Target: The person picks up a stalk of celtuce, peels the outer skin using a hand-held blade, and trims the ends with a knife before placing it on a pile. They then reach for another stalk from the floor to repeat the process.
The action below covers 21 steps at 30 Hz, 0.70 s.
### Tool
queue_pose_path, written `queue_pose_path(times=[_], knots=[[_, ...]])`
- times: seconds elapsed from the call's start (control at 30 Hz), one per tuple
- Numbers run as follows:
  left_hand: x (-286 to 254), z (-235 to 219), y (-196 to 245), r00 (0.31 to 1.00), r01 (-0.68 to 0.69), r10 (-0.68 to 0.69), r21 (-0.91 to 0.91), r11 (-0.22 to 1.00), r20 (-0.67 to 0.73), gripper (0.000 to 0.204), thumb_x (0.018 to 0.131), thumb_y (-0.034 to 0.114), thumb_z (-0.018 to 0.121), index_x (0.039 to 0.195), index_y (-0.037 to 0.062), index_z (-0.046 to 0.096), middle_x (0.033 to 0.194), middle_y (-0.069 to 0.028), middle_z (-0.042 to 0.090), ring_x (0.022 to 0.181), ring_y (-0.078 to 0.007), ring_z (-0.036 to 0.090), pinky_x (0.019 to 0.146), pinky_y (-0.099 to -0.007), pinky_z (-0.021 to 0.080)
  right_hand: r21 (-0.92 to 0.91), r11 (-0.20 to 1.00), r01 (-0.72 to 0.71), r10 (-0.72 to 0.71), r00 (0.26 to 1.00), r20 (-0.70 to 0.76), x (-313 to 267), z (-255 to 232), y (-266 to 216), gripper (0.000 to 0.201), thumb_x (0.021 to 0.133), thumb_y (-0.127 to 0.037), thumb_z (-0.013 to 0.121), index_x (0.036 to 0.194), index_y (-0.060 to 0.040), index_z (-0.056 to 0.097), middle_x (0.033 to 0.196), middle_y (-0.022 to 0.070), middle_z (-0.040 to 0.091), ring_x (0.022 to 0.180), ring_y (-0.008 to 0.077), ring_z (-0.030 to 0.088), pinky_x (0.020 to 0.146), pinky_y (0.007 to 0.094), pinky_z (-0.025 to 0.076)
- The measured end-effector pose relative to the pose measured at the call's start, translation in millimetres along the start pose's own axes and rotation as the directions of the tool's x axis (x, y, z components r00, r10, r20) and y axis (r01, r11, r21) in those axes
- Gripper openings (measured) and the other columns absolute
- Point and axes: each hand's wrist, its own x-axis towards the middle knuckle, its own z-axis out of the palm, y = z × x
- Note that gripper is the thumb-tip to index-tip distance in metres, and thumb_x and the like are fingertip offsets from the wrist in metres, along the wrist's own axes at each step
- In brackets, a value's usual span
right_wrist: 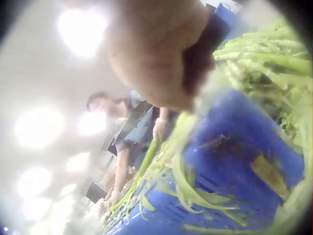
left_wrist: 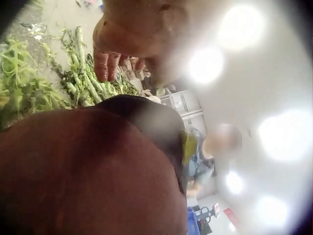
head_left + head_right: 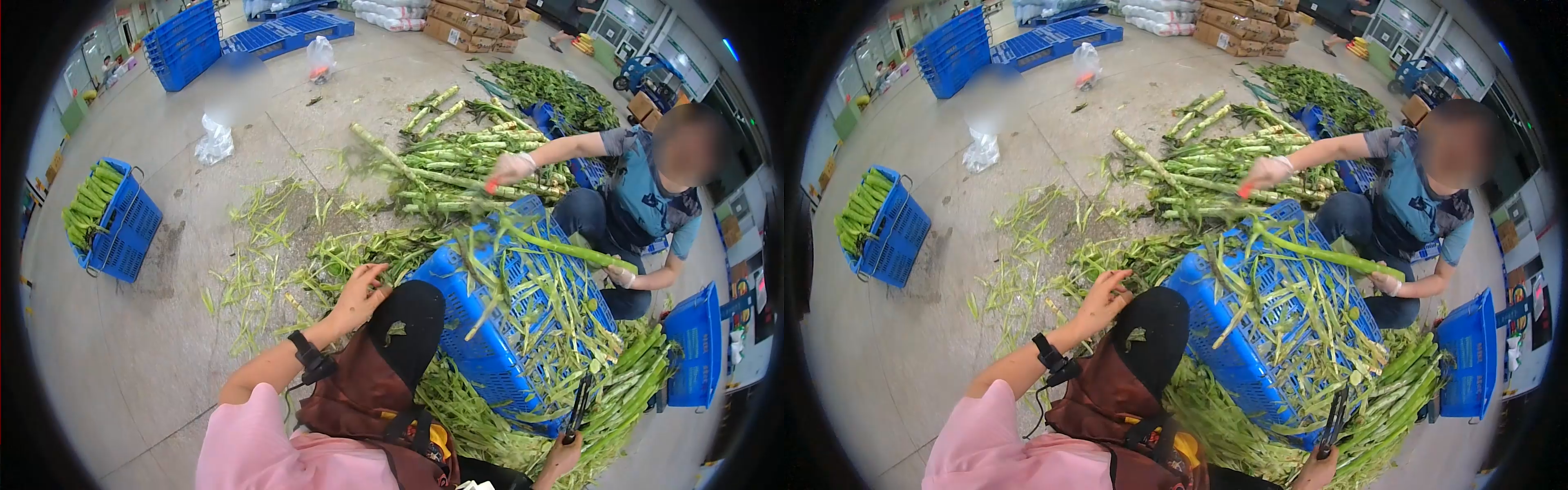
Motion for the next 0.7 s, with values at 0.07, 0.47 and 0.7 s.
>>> queue_pose_path(times=[0.07,0.47,0.7], knots=[[4.6,-5.5,-10.6,0.981,0.191,-0.190,0.022,0.981,-0.042,0.052,0.088,0.017,0.062,0.134,0.0020,0.045,0.128,-0.0139,0.044,0.100,-0.0209,0.058,0.086,-0.0321,0.047,-0.012,0.998,-0.058,0.058,0.994,0.097,8.9,-7.5,-23.3,0.025,0.076,-0.014,0.074,0.094,-0.0067,0.058,0.079,0.0131,0.065,0.068,0.0286,0.062,0.061,0.0409,0.048],[147.0,0.0,-81.8,0.985,0.158,-0.170,0.418,0.895,-0.007,0.059,0.084,0.031,0.064,0.132,0.0001,0.046,0.129,-0.0260,0.040,0.116,-0.0396,0.047,0.097,-0.0426,0.041,-0.158,0.949,0.273,-0.227,0.938,0.261,-53.2,-26.6,-29.4,0.034,0.084,-0.039,0.064,0.099,-0.0089,0.063,0.080,0.0168,0.066,0.069,0.0371,0.063,0.061,0.0430,0.050],[223.1,36.2,-162.4,0.943,0.235,-0.317,0.464,0.854,0.105,0.057,0.081,0.025,0.065,0.130,-0.0002,0.046,0.128,-0.0267,0.040,0.116,-0.0442,0.045,0.096,-0.0498,0.041,-0.211,0.938,0.276,-0.222,0.943,0.246,-99.8,-61.3,-84.4,0.034,0.085,-0.044,0.060,0.100,-0.0144,0.063,0.078,0.0150,0.066,0.068,0.0379,0.062,0.059,0.0442,0.049]])
